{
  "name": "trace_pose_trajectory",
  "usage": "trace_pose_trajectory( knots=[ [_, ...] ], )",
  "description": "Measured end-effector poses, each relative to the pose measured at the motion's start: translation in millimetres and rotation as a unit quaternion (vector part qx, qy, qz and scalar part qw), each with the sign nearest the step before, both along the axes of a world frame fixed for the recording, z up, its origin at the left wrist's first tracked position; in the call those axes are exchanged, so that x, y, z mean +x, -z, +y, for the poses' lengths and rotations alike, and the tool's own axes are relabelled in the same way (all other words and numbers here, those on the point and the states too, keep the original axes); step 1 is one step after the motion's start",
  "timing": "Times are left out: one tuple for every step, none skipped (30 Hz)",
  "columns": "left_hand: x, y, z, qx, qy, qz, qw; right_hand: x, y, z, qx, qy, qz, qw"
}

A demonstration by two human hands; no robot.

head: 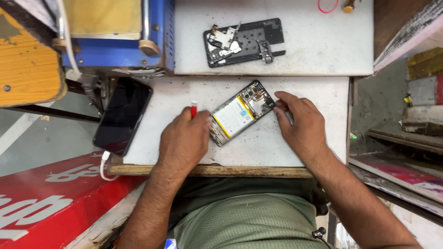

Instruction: The person disassembles a smartphone at a repair bench. They use a red-handled screwdriver to unscrew and pry open the phone, remove the back cover, detach the battery, and lift out small internal components, placing parts on the bench.

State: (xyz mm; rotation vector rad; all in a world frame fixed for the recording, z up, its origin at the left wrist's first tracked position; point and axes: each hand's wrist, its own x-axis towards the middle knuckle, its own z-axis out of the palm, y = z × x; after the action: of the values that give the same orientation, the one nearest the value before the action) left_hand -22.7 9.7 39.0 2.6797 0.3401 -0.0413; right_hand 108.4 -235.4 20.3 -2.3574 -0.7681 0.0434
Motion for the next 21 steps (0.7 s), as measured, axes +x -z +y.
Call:
trace_pose_trajectory(
  knots=[
    [1,-2,1,-0.015,0.013,0.016,1.000,0,-2,4,-0.004,-0.018,-0.024,1.000],
    [2,-4,0,-0.033,0.028,0.033,0.999,-3,-4,6,-0.010,-0.033,-0.046,0.998],
    [3,-7,-2,-0.034,0.039,0.040,0.998,-6,-7,8,-0.018,-0.046,-0.068,0.996],
    [4,-9,-3,-0.034,0.053,0.047,0.997,-7,-9,10,-0.009,-0.055,-0.055,0.997],
    [5,-10,-4,-0.035,0.065,0.054,0.996,-6,-10,13,0.000,-0.063,-0.043,0.997],
    [6,-12,-6,-0.034,0.071,0.062,0.995,-6,-11,16,0.010,-0.073,-0.030,0.997],
    [7,-13,-7,-0.033,0.076,0.070,0.994,-5,-11,19,0.017,-0.072,-0.022,0.997],
    [7,-14,-8,-0.032,0.081,0.078,0.993,-4,-11,22,0.023,-0.071,-0.012,0.997],
    [7,-15,-9,-0.034,0.084,0.070,0.993,-5,-10,24,0.028,-0.069,-0.002,0.997],
    [7,-16,-9,-0.035,0.088,0.061,0.994,-4,-10,24,0.036,-0.073,0.030,0.996],
    [7,-16,-9,-0.036,0.091,0.052,0.994,-4,-8,24,0.044,-0.078,0.061,0.994],
    [7,-17,-9,-0.029,0.088,0.046,0.995,-4,-7,23,0.054,-0.083,0.092,0.991],
    [8,-17,-8,-0.022,0.085,0.040,0.995,-4,-5,22,0.071,-0.103,0.062,0.990],
    [8,-17,-6,-0.015,0.081,0.036,0.996,-6,-4,19,0.088,-0.123,0.034,0.988],
    [7,-18,-5,-0.018,0.055,0.036,0.998,-9,-2,15,0.104,-0.143,0.006,0.984],
    [7,-18,-4,-0.022,0.029,0.035,0.999,-11,-1,11,0.102,-0.148,0.027,0.983],
    [7,-18,-2,-0.022,0.002,0.034,0.999,-13,0,7,0.102,-0.153,0.047,0.982],
    [8,-17,0,-0.015,-0.009,0.033,0.999,-13,1,4,0.102,-0.158,0.067,0.980],
    [9,-17,3,-0.010,-0.019,0.034,0.999,-13,1,1,0.087,-0.189,0.064,0.976],
    [8,-16,3,-0.006,-0.031,0.036,0.999,-14,1,-3,0.071,-0.220,0.063,0.971],
    [5,-16,1,0.022,-0.027,-0.017,0.999,-15,1,-4,0.055,-0.253,0.062,0.964]
  ],
)
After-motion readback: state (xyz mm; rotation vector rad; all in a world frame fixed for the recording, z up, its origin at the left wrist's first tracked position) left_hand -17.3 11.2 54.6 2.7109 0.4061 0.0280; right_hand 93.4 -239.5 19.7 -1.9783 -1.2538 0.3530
